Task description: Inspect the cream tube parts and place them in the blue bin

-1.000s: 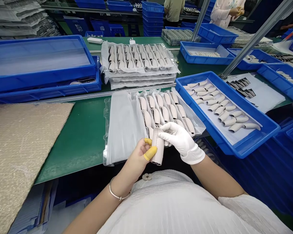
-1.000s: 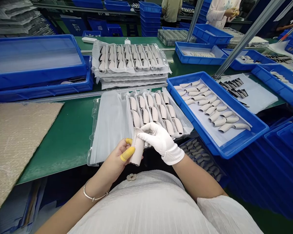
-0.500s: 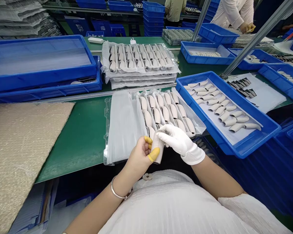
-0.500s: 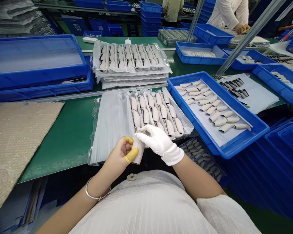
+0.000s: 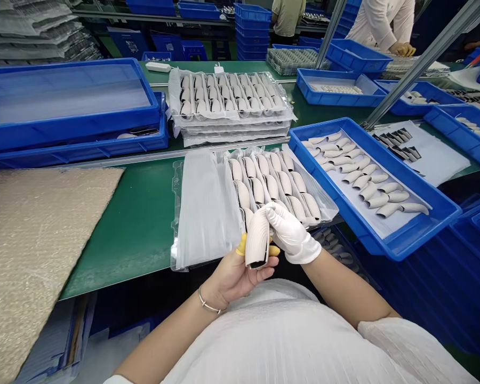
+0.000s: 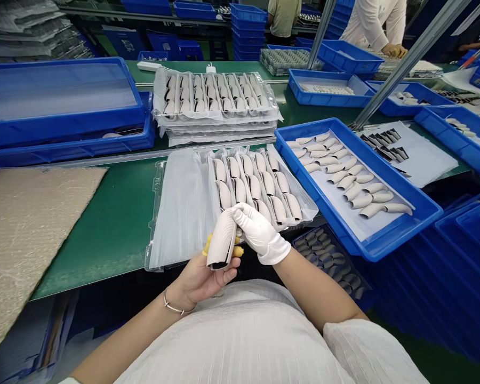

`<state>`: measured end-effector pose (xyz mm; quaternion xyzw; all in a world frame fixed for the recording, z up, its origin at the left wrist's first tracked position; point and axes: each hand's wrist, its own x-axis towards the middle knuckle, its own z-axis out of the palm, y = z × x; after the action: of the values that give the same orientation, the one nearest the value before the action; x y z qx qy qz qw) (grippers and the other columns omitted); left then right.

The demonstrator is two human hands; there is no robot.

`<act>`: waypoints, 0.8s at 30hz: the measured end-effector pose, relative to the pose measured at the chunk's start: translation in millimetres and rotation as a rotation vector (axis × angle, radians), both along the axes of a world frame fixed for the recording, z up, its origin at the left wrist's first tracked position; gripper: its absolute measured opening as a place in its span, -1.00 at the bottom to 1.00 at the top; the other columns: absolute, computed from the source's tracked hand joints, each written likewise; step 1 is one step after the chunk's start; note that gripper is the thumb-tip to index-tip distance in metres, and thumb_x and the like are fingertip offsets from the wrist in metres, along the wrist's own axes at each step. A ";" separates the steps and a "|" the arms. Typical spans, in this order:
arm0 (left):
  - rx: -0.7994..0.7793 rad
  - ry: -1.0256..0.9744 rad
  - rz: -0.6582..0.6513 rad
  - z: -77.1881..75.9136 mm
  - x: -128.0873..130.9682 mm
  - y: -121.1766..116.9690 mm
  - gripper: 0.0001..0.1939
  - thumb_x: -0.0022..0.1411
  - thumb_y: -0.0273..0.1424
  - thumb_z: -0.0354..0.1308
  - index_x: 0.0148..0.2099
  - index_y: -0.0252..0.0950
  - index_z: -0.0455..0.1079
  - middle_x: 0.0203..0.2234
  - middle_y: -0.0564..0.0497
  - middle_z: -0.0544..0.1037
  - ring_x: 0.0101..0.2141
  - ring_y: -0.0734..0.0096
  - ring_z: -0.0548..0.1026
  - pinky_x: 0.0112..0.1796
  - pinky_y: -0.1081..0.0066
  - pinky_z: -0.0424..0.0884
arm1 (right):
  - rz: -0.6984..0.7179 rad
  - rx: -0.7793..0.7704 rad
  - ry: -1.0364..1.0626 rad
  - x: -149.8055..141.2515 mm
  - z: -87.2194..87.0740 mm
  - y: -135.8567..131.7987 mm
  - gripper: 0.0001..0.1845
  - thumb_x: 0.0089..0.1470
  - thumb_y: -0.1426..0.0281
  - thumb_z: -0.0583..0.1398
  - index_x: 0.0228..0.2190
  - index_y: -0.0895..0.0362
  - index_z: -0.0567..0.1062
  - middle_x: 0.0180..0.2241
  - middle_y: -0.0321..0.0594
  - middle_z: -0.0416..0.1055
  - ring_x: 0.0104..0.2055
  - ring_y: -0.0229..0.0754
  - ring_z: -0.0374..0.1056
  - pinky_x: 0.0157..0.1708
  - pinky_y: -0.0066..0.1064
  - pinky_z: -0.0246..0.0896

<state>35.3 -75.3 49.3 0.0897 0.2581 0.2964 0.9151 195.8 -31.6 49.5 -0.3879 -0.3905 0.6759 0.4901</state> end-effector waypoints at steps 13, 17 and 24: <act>0.002 0.005 0.260 -7.1 3.1 1.9 -0.62 0.23 -0.13 0.28 -0.15 -0.39 0.55 -0.35 -0.06 0.65 -0.36 0.43 0.63 -0.27 0.50 0.62 | 0.053 0.219 -0.276 0.9 -1.7 -8.9 0.10 -0.24 0.17 0.53 0.27 -0.06 0.19 0.13 -0.12 0.27 0.01 -0.07 0.36 -0.01 -0.19 0.36; 0.020 -0.005 0.194 -7.5 2.3 -0.4 -0.55 0.08 -0.10 0.40 -0.18 -0.42 0.56 -0.36 -0.06 0.65 -0.39 0.44 0.62 -0.30 0.52 0.61 | -0.077 0.171 -0.187 -4.6 4.9 -8.7 -0.41 -0.05 0.19 0.44 0.01 0.00 0.44 -0.10 -0.22 0.44 -0.09 -0.14 0.39 -0.07 -0.26 0.37; 0.059 0.052 0.152 -4.3 3.5 -1.9 -0.46 -0.04 -0.03 0.44 -0.19 -0.40 0.56 -0.37 -0.05 0.65 -0.42 0.44 0.62 -0.34 0.53 0.60 | -0.199 0.072 -0.064 -7.3 -1.4 0.7 -0.67 0.16 0.08 0.27 -0.34 0.10 0.54 -0.38 -0.26 0.47 -0.37 -0.26 0.36 -0.32 -0.40 0.29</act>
<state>38.8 -77.2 45.0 0.1045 0.2789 0.3700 0.8800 188.5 -30.9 48.1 -0.4283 -0.3895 0.5969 0.5555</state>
